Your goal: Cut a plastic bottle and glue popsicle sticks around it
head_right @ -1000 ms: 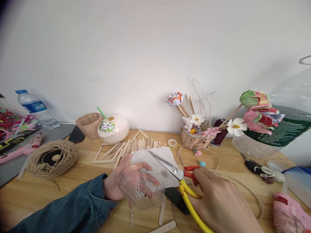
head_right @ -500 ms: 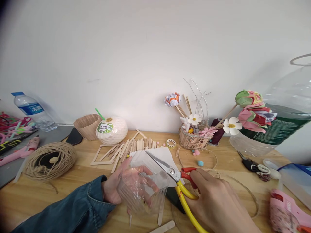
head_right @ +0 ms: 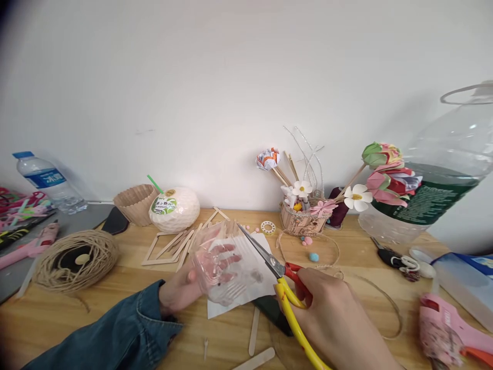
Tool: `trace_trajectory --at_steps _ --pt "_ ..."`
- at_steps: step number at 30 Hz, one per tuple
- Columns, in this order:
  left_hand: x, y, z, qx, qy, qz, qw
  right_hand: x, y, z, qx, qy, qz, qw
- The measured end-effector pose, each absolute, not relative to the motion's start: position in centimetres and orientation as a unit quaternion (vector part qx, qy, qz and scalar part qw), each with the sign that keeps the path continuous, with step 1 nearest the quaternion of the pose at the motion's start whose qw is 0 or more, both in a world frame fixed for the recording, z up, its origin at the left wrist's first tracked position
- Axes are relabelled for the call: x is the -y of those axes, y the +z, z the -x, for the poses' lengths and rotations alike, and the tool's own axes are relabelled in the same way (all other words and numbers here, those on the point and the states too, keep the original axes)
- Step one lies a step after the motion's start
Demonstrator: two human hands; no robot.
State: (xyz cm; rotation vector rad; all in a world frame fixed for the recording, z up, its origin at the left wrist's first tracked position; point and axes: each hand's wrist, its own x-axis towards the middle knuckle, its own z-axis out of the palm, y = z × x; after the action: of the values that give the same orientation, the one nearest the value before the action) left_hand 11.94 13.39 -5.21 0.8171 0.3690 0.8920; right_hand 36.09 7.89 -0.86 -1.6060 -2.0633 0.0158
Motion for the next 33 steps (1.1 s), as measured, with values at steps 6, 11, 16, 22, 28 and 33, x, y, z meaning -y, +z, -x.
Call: trace_trajectory --at_steps 6,11,16,22,28,33 --pt "-12.7 -4.5 -12.5 -0.168 0.451 -0.378 0.791 -8.1 -2.2 -36.3 0.737 0.037 0.645 0.2" --pt "-12.2 -5.0 -12.9 -0.158 0.429 -0.372 0.808 -8.1 -2.6 -36.1 0.736 0.012 0.653 0.177" --pt "-11.9 -5.3 -13.1 -0.154 0.419 -0.368 0.816 -8.1 -2.4 -36.0 0.742 -0.01 0.647 0.173" --pt "-11.9 -4.9 -13.2 -0.176 0.42 -0.371 0.809 -8.1 -2.5 -36.3 0.758 -0.043 0.615 0.214" --pt "-12.3 -5.4 -12.8 -0.148 0.418 -0.376 0.814 -8.1 -2.6 -36.6 0.768 -0.112 0.582 0.243" --pt "-12.4 -5.7 -12.6 -0.134 0.399 -0.378 0.825 -8.3 -2.5 -37.1 0.766 -0.119 0.6 0.2"
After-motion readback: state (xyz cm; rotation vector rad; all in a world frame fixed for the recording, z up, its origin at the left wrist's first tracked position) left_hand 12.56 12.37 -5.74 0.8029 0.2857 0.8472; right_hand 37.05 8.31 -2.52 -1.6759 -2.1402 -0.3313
